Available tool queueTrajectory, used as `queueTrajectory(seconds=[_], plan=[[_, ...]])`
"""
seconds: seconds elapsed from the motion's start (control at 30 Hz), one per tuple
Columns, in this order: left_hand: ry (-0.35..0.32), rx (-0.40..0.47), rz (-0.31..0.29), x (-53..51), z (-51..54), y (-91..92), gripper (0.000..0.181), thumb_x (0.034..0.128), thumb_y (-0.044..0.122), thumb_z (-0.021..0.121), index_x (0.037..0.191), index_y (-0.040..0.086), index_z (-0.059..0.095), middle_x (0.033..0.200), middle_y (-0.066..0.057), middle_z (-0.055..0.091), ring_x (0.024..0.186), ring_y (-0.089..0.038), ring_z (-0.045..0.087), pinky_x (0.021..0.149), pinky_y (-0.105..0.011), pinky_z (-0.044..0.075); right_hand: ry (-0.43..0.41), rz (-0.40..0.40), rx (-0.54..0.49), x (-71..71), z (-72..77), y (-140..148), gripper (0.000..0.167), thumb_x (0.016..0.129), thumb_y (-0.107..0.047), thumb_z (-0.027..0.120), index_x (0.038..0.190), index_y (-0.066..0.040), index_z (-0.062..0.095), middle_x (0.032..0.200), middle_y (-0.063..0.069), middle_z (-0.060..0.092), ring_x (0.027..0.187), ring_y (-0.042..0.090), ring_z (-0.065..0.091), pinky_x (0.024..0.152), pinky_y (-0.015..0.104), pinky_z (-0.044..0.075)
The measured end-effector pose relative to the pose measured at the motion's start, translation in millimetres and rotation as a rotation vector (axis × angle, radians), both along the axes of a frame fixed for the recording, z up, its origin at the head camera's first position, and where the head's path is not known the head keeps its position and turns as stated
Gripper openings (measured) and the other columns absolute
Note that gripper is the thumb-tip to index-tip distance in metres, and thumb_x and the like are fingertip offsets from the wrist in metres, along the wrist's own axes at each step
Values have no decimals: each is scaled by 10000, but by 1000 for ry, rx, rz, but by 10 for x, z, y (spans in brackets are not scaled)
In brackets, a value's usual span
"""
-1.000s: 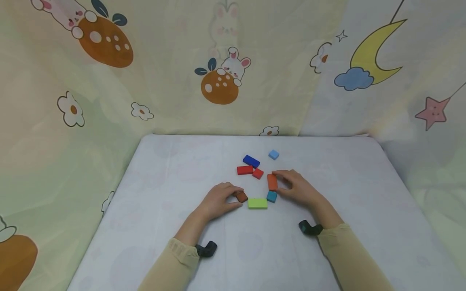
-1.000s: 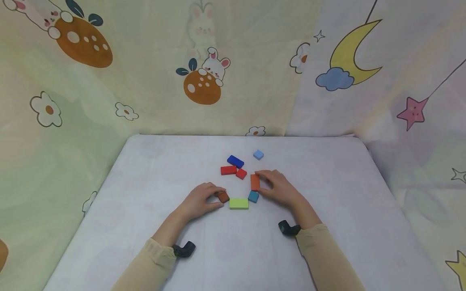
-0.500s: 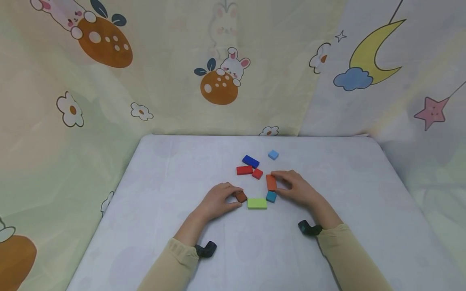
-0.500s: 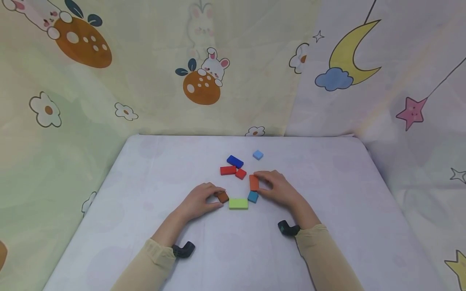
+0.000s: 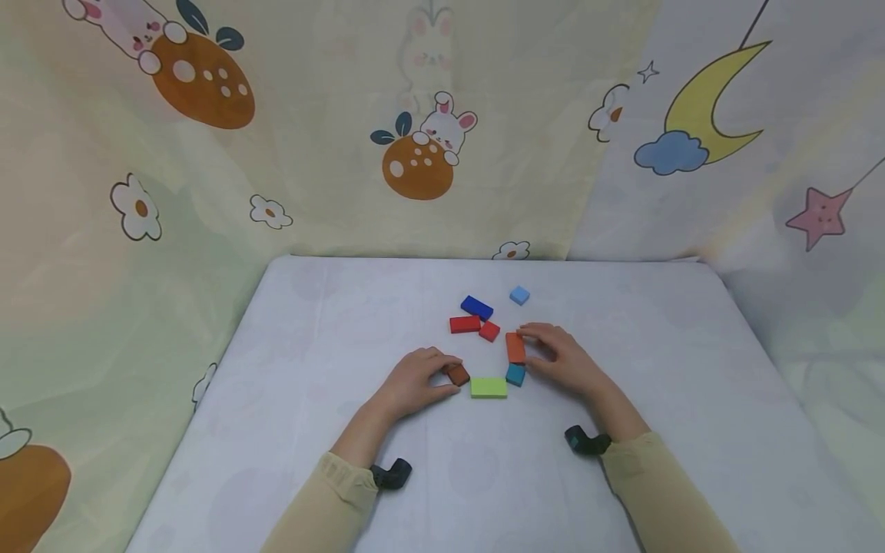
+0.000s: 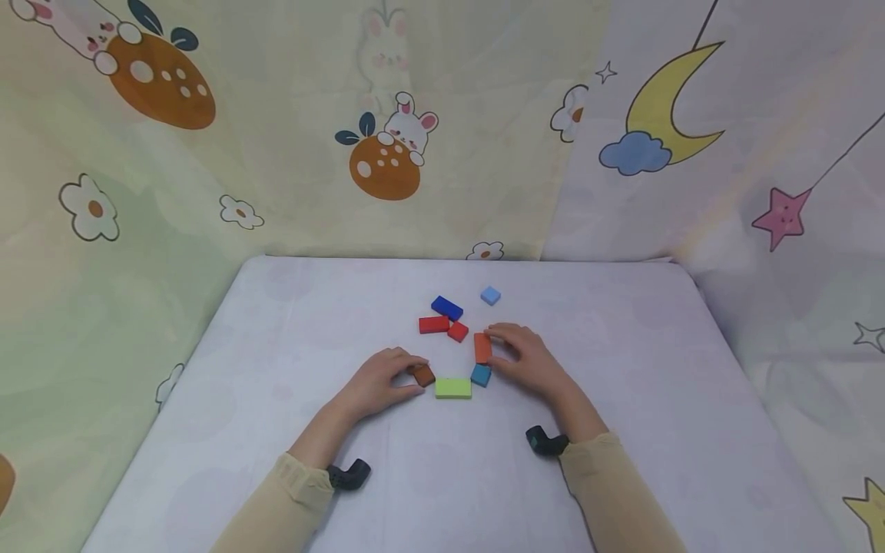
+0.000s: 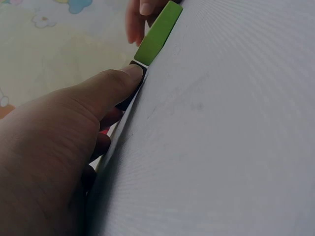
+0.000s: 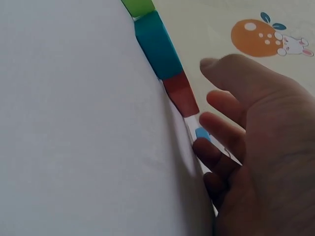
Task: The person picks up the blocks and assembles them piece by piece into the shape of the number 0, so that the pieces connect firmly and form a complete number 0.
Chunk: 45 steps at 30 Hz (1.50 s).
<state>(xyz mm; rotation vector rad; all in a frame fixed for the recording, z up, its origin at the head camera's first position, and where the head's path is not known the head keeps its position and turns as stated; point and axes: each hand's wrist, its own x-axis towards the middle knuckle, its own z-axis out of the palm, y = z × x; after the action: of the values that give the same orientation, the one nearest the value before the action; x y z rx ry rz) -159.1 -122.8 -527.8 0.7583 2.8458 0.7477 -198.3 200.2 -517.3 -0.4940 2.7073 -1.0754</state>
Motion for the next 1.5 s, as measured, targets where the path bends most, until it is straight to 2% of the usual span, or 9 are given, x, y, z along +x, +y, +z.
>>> queueTrajectory(seconds=[0.17, 0.4, 0.63, 1.13, 1.33, 1.5], plan=[[-2, -4, 4, -3, -18, 3, 469, 899, 487, 681, 1336, 343, 587, 1105, 127, 613, 1047, -70, 555, 975, -340, 491, 37, -44, 27, 80, -10, -36, 473, 900, -355, 706, 1351, -334, 563, 1315, -25, 541, 1238, 217, 472, 1048, 533, 438], [8, -6, 3, 8, 8, 13, 470, 897, 475, 689, 1332, 322, 598, 1105, 113, 621, 1048, -81, 563, 965, -337, 496, 58, -61, 83, 194, -39, -49, 509, 886, -423, 710, 1363, -333, 559, 1308, -16, 566, 1271, 234, 442, 1047, 565, 422], [9, -12, 6, 6, 15, 15, 470, 895, 467, 695, 1332, 321, 599, 1102, 115, 619, 1046, -80, 564, 959, -333, 500, 90, -46, 92, 219, -61, -35, 566, 868, -459, 721, 1392, -351, 537, 1300, -12, 556, 1261, 234, 440, 1037, 558, 434], [11, -4, 0, 8, 11, 7, 477, 895, 483, 688, 1335, 322, 596, 1119, 109, 621, 1061, -81, 562, 975, -341, 493, 161, -5, 134, 221, -59, -41, 577, 853, -403, 755, 1384, -277, 567, 1256, 11, 584, 1217, 234, 459, 1028, 520, 435], [-19, 32, 15, 2, -6, 9, 481, 912, 555, 626, 1340, 338, 592, 1115, 131, 619, 1056, -67, 556, 969, -335, 496, 152, -9, 121, 228, -71, -29, 576, 854, -405, 757, 1385, -290, 566, 1276, 5, 578, 1228, 232, 455, 1036, 524, 430], [-84, 79, 67, -16, -7, 0, 475, 939, 602, 542, 1347, 362, 579, 1086, 157, 603, 1025, -49, 542, 964, -319, 493, 153, -11, 113, 223, -76, -41, 579, 848, -414, 761, 1382, -302, 567, 1278, 5, 576, 1230, 238, 454, 1024, 531, 440]])
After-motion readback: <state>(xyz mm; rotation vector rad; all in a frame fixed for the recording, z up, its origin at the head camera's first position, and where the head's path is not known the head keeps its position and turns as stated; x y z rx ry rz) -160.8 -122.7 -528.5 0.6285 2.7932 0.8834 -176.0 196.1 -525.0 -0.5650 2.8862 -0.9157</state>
